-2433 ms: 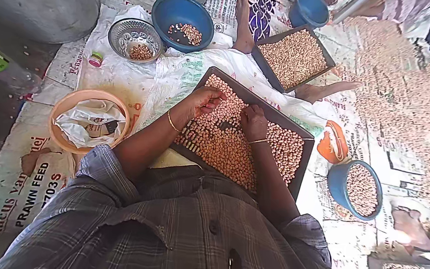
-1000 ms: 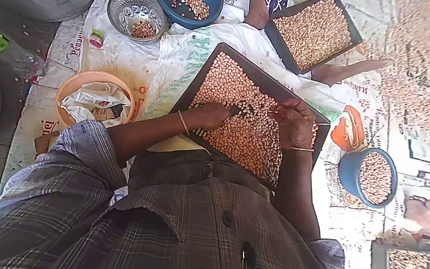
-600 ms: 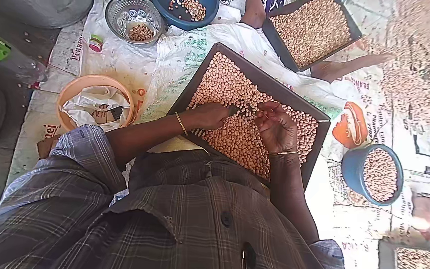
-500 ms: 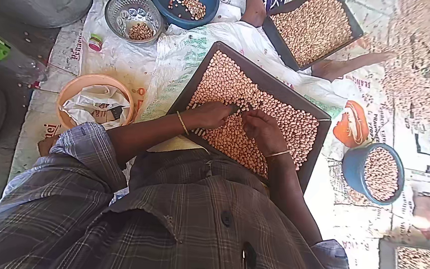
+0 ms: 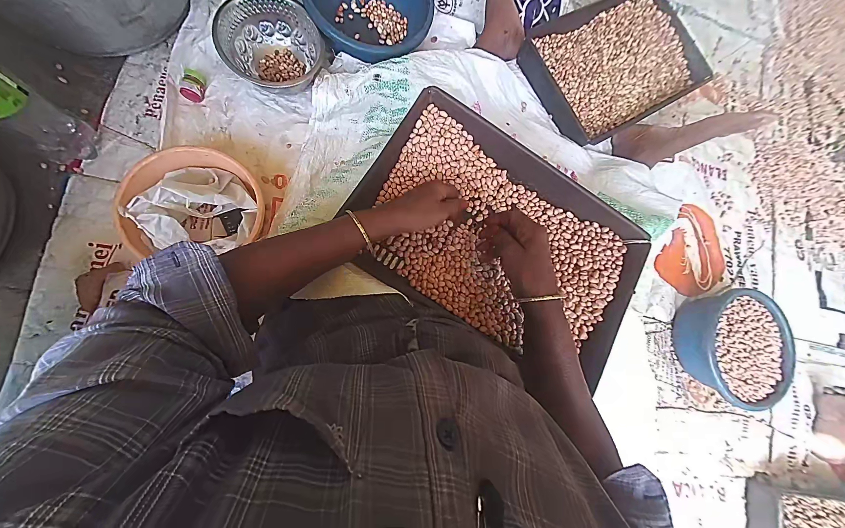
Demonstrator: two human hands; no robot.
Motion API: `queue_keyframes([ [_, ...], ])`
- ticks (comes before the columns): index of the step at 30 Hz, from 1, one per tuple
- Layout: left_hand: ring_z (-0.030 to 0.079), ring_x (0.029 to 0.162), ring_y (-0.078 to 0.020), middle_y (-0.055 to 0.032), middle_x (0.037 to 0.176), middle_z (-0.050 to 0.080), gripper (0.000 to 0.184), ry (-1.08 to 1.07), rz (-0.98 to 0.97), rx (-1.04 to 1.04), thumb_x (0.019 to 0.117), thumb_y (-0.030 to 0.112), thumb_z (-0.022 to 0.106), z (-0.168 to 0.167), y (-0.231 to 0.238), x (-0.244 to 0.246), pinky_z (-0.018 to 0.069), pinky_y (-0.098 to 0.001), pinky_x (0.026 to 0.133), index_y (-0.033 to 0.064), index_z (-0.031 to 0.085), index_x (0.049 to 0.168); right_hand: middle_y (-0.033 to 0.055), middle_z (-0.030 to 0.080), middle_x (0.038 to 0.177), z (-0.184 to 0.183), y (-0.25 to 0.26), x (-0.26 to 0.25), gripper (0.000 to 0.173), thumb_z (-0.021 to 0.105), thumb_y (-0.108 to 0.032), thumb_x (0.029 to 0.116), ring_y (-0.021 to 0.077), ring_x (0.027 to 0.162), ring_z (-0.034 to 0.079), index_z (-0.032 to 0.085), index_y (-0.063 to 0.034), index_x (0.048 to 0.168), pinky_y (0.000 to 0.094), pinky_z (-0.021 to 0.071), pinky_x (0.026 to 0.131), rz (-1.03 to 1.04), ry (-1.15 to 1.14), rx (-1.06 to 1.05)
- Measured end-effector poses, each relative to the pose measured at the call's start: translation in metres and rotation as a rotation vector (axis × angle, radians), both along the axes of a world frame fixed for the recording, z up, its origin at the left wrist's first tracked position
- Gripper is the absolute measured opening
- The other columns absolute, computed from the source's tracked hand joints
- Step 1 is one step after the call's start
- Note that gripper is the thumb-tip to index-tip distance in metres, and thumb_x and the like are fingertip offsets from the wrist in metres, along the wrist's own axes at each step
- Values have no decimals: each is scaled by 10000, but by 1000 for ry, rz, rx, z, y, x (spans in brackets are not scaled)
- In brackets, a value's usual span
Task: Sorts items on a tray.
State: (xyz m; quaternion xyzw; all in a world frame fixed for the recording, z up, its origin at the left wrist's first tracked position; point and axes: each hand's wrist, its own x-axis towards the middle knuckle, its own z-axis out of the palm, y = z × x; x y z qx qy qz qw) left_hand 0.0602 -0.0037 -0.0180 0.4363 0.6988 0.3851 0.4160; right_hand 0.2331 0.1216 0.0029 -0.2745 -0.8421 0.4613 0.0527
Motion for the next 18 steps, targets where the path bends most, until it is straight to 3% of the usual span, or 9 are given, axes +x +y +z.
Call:
queue_keyframes([
  [2,441,597,-55,17,770,545,554,-383,116,-166,1109,507,296,9,-1,-4,345,-219,550,100,661,1016,142,706,1106,15,-5,-8,247,448,-50,1079,160,844,742,585,18,1274,343,636,779,162,152,76],
  [3,430,539,-34,32,752,573,558,-545,157,-202,1086,560,319,10,-1,-5,313,-186,486,129,665,1011,136,695,1148,20,-8,-13,278,450,-55,1076,151,889,738,563,10,1321,337,633,810,225,216,87],
  [4,407,470,-14,41,713,587,526,-682,180,-186,1082,551,347,10,-3,-6,278,-158,418,137,664,1015,123,688,1137,22,-12,-19,272,458,-72,1075,134,881,733,561,2,1316,323,633,807,238,262,100],
  [6,337,404,-4,47,634,552,461,-831,212,-134,1100,461,369,14,-6,-9,229,-152,374,120,643,954,90,699,949,9,-13,-29,186,517,-105,1053,100,733,703,625,8,1152,281,615,691,123,324,158],
  [8,271,374,12,66,573,472,330,-909,275,-23,1097,268,406,10,-8,-15,207,-136,348,90,623,924,98,673,841,-12,-9,-32,127,585,-84,1014,122,636,631,647,23,1043,294,553,613,82,276,223],
  [10,264,381,17,82,564,422,243,-951,382,48,1071,164,426,10,-11,-21,206,-128,352,94,603,920,169,709,916,-27,-14,-29,108,643,-35,974,242,747,691,696,46,1023,417,590,712,254,174,316],
  [12,283,380,21,81,568,428,215,-969,430,81,1065,148,431,11,-11,-21,222,-119,349,94,592,934,194,713,1001,-38,-24,-29,122,647,-24,948,351,963,698,743,28,1003,513,575,859,455,87,463],
  [14,287,381,22,84,559,413,215,-973,425,86,1066,147,423,12,-8,-20,221,-120,350,98,580,928,196,694,1118,-31,-36,-31,158,616,-20,977,392,1109,658,741,4,1071,514,563,914,544,-88,590],
  [18,300,391,26,91,569,426,242,-934,411,66,1079,180,403,10,-10,-19,232,-116,359,113,589,939,221,659,1170,-20,-53,-35,233,602,85,935,406,1149,638,692,27,1142,494,579,875,538,-271,646],
])
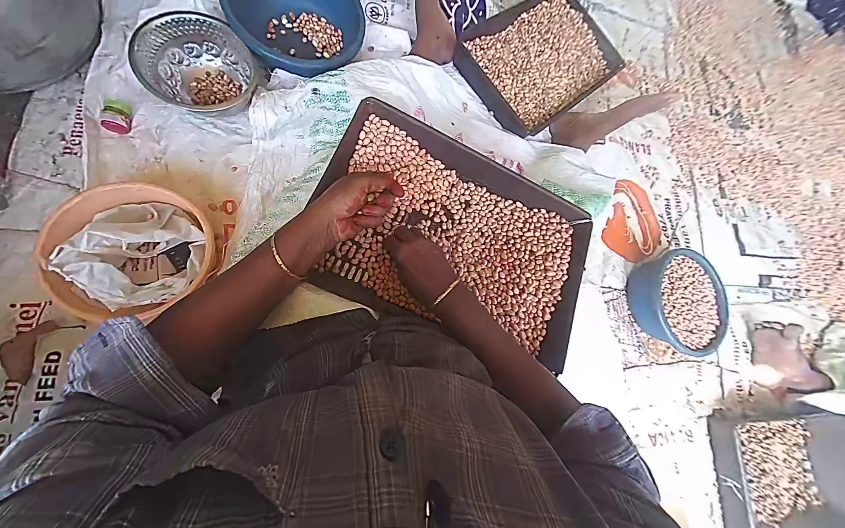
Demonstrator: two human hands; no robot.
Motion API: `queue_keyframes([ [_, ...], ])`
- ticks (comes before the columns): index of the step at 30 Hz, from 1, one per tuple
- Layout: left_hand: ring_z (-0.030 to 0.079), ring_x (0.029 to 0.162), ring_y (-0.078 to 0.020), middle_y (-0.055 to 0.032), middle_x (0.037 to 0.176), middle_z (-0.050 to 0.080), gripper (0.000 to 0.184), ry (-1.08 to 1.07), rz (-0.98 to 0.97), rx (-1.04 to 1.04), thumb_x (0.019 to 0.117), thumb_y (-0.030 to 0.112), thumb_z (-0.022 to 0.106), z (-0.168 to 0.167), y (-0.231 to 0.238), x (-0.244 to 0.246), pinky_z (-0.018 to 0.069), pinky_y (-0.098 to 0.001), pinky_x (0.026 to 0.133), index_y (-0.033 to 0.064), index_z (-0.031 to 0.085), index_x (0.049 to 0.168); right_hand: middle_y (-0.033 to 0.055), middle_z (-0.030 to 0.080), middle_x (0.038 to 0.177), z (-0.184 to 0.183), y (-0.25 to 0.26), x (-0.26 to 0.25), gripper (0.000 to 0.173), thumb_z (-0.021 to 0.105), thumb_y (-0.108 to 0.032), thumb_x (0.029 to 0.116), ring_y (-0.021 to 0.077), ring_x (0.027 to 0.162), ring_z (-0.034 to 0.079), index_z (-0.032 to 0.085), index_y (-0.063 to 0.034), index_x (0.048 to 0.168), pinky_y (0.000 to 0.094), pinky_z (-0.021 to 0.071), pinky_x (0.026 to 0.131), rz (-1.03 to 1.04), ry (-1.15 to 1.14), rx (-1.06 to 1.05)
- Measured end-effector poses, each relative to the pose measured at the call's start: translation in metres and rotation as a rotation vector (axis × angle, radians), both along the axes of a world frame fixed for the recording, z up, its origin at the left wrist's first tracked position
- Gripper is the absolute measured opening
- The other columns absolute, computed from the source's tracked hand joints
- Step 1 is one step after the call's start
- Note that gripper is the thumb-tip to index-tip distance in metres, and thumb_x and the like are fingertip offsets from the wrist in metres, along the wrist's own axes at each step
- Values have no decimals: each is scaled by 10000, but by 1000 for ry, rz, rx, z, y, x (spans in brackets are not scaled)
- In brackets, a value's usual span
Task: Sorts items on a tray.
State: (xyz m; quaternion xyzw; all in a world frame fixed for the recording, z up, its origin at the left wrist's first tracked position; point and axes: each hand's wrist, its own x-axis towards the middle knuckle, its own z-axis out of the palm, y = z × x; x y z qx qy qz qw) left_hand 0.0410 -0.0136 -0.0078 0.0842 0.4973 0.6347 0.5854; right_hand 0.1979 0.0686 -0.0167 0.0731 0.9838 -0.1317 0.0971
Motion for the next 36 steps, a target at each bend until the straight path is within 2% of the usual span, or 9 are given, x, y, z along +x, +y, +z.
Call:
queue_keyframes([
  [8,366,445,3,69,659,535,444,167,9,-173,1120,410,313,4,3,4,289,-145,405,127,623,973,209,699,977,-7,19,5,134,645,50,879,330,861,709,698,53,1002,469,599,755,-273,441,-246],
  [10,520,602,-55,35,797,635,557,259,-54,-241,1101,527,270,9,1,8,411,-213,556,146,668,1026,162,704,953,8,24,6,122,636,47,910,220,746,695,671,29,1026,364,599,658,-298,585,-450],
  [13,598,761,-91,17,899,661,589,218,-125,-209,1085,573,263,17,-3,11,489,-265,710,143,662,1140,163,696,1068,27,31,-3,232,613,16,966,167,873,713,625,48,1195,303,613,759,-216,696,-671],
  [16,419,470,2,62,674,588,537,76,-53,26,1111,477,260,6,-2,3,307,-142,418,139,644,948,194,700,1105,14,63,-28,237,567,-57,1013,234,988,714,639,71,1199,351,602,859,-249,761,-384],
  [19,336,425,29,92,614,453,427,-77,132,282,1130,314,233,3,-7,-8,274,-107,389,150,544,886,256,645,1318,-24,99,-29,347,583,-158,1007,453,1281,575,644,40,1284,629,450,987,-157,561,84],
  [23,337,408,27,93,600,426,448,-206,316,526,1134,316,191,3,-20,-24,287,-97,375,165,510,858,293,663,1119,-46,128,15,224,565,-95,999,514,1097,624,666,66,1116,654,485,866,-191,498,363],
  [26,353,420,31,83,641,469,446,-272,392,633,1134,315,186,-2,-25,-32,303,-90,380,161,512,871,358,648,1107,-29,129,57,259,497,-55,1021,545,1066,641,654,132,1107,648,527,830,-397,338,376],
  [31,358,420,19,86,612,444,443,-229,332,623,1135,307,196,-1,-22,-30,310,-101,386,161,526,878,296,687,1150,39,93,89,331,522,-203,1052,485,1072,671,675,35,1223,663,495,880,-565,-129,126],
  [36,351,425,22,87,633,459,443,-176,345,614,1135,302,183,-4,-20,-33,303,-100,388,160,532,902,244,683,1190,33,43,34,285,618,-202,1015,392,994,714,692,35,1156,550,581,813,-408,445,20],
])
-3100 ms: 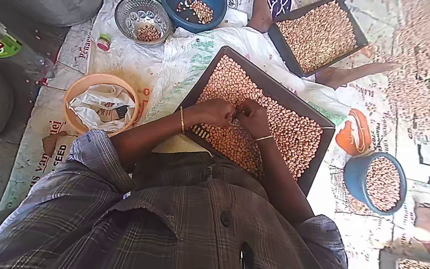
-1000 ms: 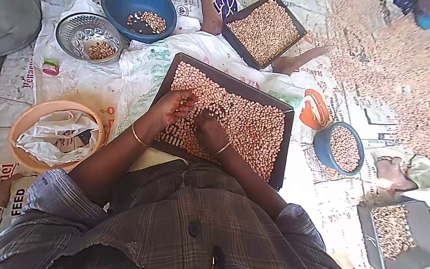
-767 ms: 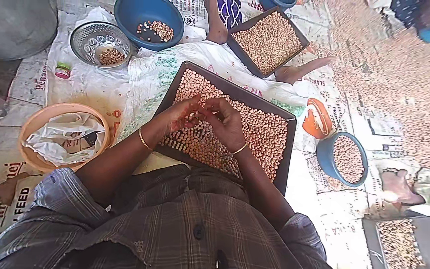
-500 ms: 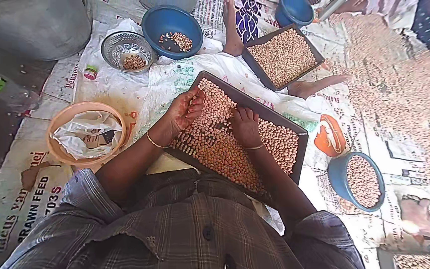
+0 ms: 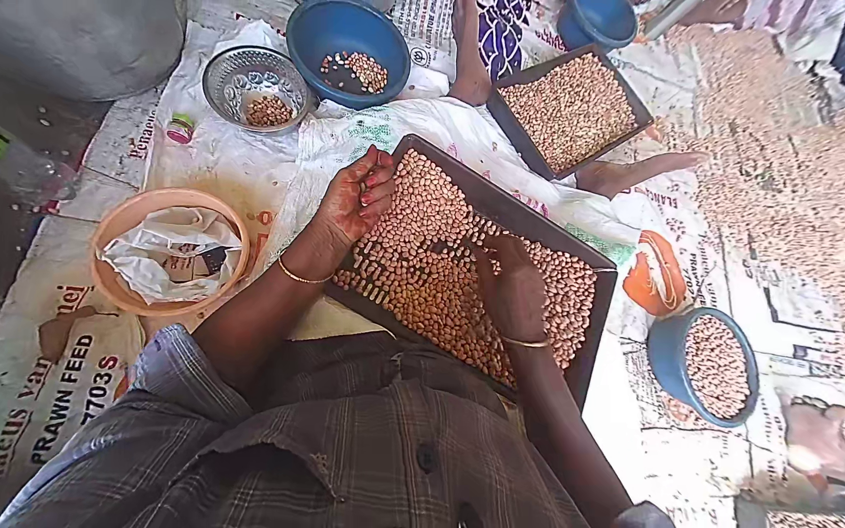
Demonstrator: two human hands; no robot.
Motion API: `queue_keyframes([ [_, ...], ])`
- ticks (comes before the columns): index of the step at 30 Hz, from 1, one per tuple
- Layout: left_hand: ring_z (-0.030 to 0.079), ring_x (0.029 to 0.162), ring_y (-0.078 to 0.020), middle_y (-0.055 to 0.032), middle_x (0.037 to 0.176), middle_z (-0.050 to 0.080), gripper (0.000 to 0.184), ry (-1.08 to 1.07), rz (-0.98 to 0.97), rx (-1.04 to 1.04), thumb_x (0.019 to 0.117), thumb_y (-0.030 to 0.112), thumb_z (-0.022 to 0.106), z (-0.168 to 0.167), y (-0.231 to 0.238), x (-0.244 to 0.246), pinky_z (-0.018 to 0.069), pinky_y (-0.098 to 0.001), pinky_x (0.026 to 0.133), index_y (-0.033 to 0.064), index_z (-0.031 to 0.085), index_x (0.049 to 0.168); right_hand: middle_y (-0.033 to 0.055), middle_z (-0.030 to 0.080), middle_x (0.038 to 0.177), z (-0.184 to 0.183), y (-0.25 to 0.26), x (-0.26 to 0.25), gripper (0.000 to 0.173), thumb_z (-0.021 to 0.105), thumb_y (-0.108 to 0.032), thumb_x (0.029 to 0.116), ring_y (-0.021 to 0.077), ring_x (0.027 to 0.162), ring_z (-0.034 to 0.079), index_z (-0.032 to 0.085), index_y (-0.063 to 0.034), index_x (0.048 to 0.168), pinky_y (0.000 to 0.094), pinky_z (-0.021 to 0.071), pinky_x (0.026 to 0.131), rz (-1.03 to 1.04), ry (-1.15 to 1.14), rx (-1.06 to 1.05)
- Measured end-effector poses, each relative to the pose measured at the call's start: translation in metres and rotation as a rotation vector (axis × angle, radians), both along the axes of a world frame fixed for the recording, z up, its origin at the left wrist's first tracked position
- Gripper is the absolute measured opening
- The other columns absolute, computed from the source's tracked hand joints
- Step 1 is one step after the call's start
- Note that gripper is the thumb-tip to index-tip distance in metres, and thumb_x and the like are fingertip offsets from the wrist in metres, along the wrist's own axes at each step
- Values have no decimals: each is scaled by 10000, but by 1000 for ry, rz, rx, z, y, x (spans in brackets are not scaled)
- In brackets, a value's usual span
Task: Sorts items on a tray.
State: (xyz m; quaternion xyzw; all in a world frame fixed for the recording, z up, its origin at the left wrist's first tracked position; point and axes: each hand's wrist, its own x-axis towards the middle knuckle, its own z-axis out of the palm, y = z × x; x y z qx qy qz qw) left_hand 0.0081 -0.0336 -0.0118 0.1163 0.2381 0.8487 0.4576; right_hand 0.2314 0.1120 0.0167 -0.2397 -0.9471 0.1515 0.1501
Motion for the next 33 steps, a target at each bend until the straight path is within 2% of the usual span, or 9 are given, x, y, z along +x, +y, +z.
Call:
queue_keyframes([
  [2,370,433,21,84,643,473,439,4,18,20,1134,299,185,-3,0,-1,320,-99,394,156,538,916,242,649,1286,-22,-27,-38,324,647,-227,1001,395,1161,658,686,38,1184,533,558,929,239,67,-5],
  [6,376,439,14,80,649,477,425,-9,57,53,1131,289,198,-5,-6,0,323,-106,399,157,542,920,238,562,1456,-79,-57,-84,296,609,-227,986,446,1394,494,714,-55,1204,691,339,1114,571,30,149],
  [9,374,434,11,81,638,467,423,-8,58,62,1131,284,200,-4,-6,0,324,-107,397,153,546,926,253,653,1253,-90,-23,-76,172,579,-87,971,460,1214,609,695,24,1034,668,457,987,407,88,267],
  [13,367,426,7,82,606,444,421,-27,45,93,1131,279,209,-3,-3,1,315,-112,393,150,543,910,340,614,1267,-73,40,-24,243,506,-40,994,536,1183,596,662,79,1136,690,460,927,85,-61,321],
  [19,355,424,0,83,594,431,420,-43,53,73,1130,284,211,0,0,2,299,-125,389,148,550,923,352,544,1390,-28,69,17,342,530,-67,960,535,1313,509,634,63,1258,685,371,1048,-322,-208,229],
  [25,348,419,5,89,593,423,422,-1,38,62,1129,282,205,0,2,2,296,-123,388,153,545,915,276,566,1407,-14,17,-66,353,586,102,903,425,1303,566,653,59,1246,551,489,1059,273,26,-107],
  [29,349,433,0,88,604,428,417,48,52,39,1129,267,200,-2,-4,1,297,-128,399,161,540,912,172,546,1508,-46,-15,-106,467,563,129,832,401,1472,412,731,-62,1224,640,354,1140,702,-124,-150],
  [31,362,440,2,85,615,435,403,44,42,41,1129,259,213,-1,-6,0,306,-121,401,157,539,914,179,646,1381,-41,-8,-99,393,530,154,827,331,1377,541,775,-11,1086,505,425,1147,742,-22,-346],
  [33,372,445,4,86,621,449,396,46,15,40,1126,251,227,-2,-4,1,311,-119,402,151,551,922,222,660,1314,-30,12,-82,325,517,143,869,300,1249,632,724,64,1107,423,511,1062,601,99,-442],
])
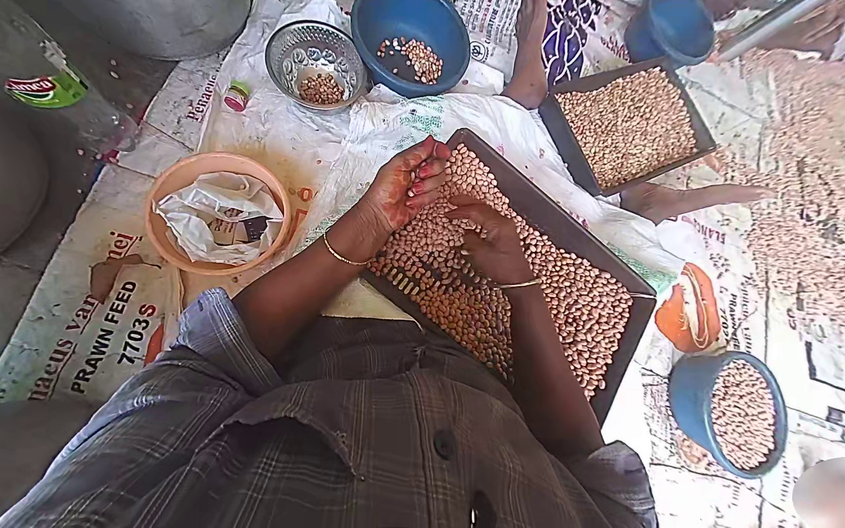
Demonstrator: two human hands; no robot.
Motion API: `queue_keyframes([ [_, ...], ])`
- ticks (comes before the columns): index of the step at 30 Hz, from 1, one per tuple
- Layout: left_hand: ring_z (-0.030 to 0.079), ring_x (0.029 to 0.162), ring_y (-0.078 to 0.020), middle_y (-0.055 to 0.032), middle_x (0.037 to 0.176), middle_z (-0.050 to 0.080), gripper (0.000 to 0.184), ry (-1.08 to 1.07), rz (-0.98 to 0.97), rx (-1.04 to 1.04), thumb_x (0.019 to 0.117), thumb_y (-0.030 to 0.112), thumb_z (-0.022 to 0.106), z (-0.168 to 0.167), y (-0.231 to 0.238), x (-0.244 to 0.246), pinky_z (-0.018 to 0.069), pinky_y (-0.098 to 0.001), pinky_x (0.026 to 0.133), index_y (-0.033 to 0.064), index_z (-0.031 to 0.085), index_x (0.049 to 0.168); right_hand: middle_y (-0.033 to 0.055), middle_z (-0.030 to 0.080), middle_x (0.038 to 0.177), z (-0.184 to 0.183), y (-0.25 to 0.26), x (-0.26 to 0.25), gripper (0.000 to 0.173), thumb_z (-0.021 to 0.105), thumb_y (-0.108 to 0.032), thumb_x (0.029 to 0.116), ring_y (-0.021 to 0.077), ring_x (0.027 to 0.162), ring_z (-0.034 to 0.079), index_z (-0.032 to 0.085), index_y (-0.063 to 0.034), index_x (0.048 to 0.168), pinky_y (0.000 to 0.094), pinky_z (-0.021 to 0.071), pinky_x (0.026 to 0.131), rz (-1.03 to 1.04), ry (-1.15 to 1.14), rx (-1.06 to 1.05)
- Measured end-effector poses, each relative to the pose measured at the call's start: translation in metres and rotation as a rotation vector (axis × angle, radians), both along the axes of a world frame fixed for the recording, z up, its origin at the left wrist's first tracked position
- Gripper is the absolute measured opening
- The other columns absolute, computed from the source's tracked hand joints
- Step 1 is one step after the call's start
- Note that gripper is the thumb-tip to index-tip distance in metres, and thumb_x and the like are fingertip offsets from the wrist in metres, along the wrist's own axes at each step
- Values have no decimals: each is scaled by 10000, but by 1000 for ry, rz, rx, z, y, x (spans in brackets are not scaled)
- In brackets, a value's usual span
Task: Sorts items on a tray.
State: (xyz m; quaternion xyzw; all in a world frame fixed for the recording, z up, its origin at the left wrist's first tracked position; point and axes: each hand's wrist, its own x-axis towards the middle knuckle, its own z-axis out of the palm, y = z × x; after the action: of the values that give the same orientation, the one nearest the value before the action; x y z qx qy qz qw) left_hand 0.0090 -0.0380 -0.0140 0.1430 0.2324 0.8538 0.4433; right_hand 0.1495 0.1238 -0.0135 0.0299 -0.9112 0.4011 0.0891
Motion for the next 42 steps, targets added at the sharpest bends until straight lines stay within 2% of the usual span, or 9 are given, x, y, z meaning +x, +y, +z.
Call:
queue_keyframes([
  [4,342,428,6,89,605,424,379,50,-91,-49,1122,238,229,3,8,2,288,-122,389,160,533,909,175,683,953,10,19,28,113,629,-13,969,210,733,657,697,37,1044,378,570,691,-258,-110,157],
  [9,324,416,16,83,613,454,397,112,-178,-175,1124,272,251,4,7,4,271,-118,381,112,578,965,243,702,1091,-17,-13,35,119,641,25,943,426,1060,684,730,51,1017,566,558,893,-181,-170,519],
  [19,287,391,12,73,600,459,466,228,-296,-522,1130,389,279,14,4,13,232,-132,361,84,608,1004,193,731,1027,1,9,37,146,614,-9,993,286,898,718,719,35,1083,478,576,844,-391,-230,163],
  [25,278,387,4,78,576,425,472,175,-274,-482,1131,380,264,11,5,9,232,-139,365,77,603,1005,233,700,1153,-8,-18,52,175,667,39,918,414,1117,667,739,24,1078,563,535,956,-194,-301,436],
  [28,296,385,8,61,598,482,467,238,-271,-585,1128,397,295,13,6,13,229,-135,358,82,612,992,227,710,1085,-7,-24,55,163,633,7,961,409,1025,693,735,20,1088,581,549,890,-313,-333,455],
  [30,422,482,-31,40,701,573,523,434,-292,-788,1107,498,294,18,6,16,312,-176,437,128,653,1022,231,733,989,1,-13,55,191,645,-44,983,379,873,727,714,49,1135,572,573,806,-389,-231,375],
  [33,597,843,-139,-18,932,649,643,616,-431,-898,1070,618,261,21,3,20,474,-340,771,131,676,1131,124,739,1017,24,-16,51,267,681,-78,976,139,817,733,667,34,1218,320,626,782,-365,4,50],
  [38,467,502,-29,42,680,596,469,339,-422,-709,1106,428,355,20,5,20,343,-168,454,124,664,928,141,690,807,13,-23,39,134,626,-85,1005,208,658,665,692,32,1006,395,570,641,-375,-46,158],
  [42,309,384,24,60,602,475,273,58,-285,-484,1090,181,373,15,2,12,235,-111,350,84,586,949,264,696,1025,-6,-47,37,131,648,-18,962,432,956,701,709,68,1040,571,571,824,-231,-360,466],
])
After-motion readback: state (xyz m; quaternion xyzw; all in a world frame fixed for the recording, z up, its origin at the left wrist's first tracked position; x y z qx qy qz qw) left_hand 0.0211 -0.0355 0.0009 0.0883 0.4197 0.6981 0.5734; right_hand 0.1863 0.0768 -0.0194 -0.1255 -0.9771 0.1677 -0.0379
